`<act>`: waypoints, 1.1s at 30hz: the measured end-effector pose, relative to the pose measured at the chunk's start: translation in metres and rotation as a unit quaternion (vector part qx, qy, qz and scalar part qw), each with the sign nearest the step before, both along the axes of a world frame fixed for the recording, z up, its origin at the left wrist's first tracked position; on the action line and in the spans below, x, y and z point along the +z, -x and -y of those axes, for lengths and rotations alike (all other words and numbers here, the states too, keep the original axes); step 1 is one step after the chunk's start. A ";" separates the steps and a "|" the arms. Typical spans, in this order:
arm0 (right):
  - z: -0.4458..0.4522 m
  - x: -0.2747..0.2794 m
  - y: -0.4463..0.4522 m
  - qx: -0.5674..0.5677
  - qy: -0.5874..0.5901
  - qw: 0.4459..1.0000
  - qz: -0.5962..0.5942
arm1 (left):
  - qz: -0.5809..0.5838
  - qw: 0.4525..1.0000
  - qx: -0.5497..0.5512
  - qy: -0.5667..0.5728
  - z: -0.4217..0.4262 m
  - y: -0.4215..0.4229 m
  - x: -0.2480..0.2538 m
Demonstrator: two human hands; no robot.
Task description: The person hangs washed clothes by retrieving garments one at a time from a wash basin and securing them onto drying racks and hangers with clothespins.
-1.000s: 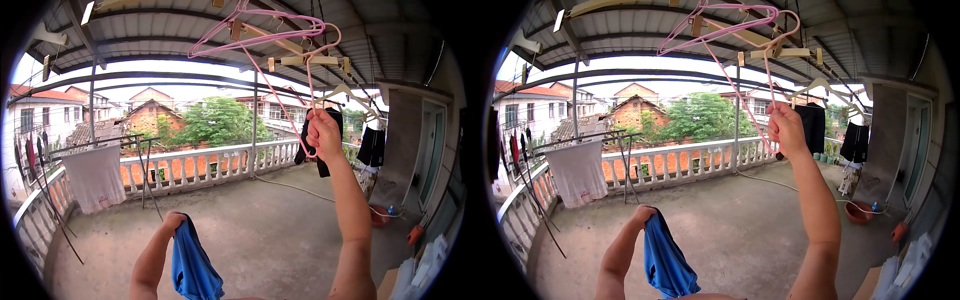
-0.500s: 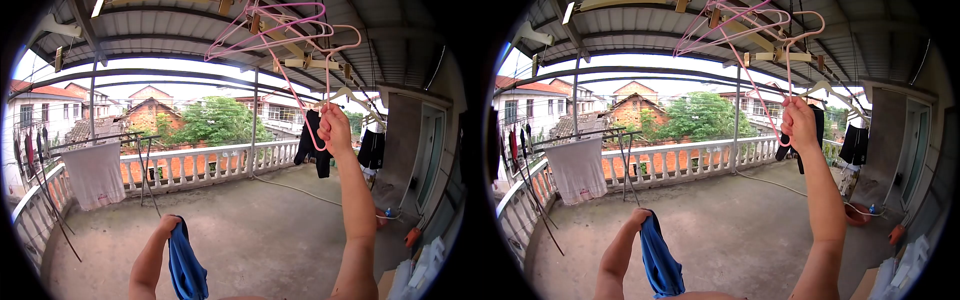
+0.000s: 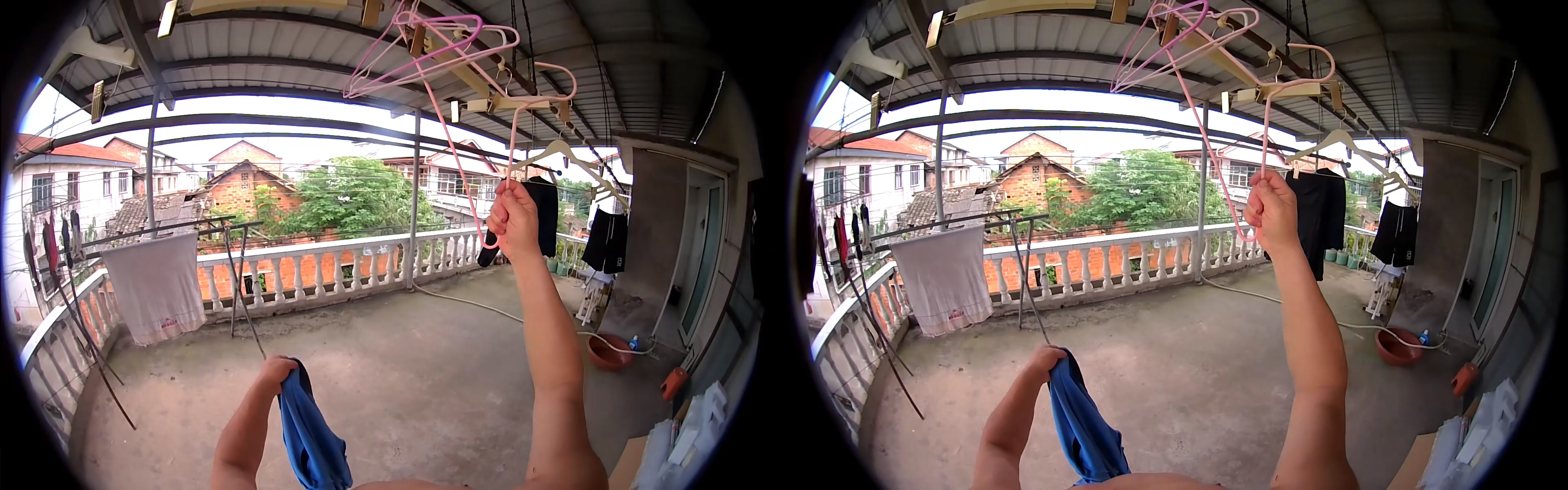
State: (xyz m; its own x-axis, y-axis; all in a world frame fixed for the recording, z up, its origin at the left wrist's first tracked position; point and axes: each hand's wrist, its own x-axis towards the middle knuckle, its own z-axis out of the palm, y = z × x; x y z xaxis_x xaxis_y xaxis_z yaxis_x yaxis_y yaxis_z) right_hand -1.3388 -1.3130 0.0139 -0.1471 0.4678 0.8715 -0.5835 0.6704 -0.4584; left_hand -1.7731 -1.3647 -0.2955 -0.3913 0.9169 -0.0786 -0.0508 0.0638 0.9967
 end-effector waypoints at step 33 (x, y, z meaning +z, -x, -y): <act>-0.007 -0.236 -0.009 -0.164 0.120 0.974 0.100 | -0.066 0.995 -0.065 0.032 -0.011 0.005 -0.015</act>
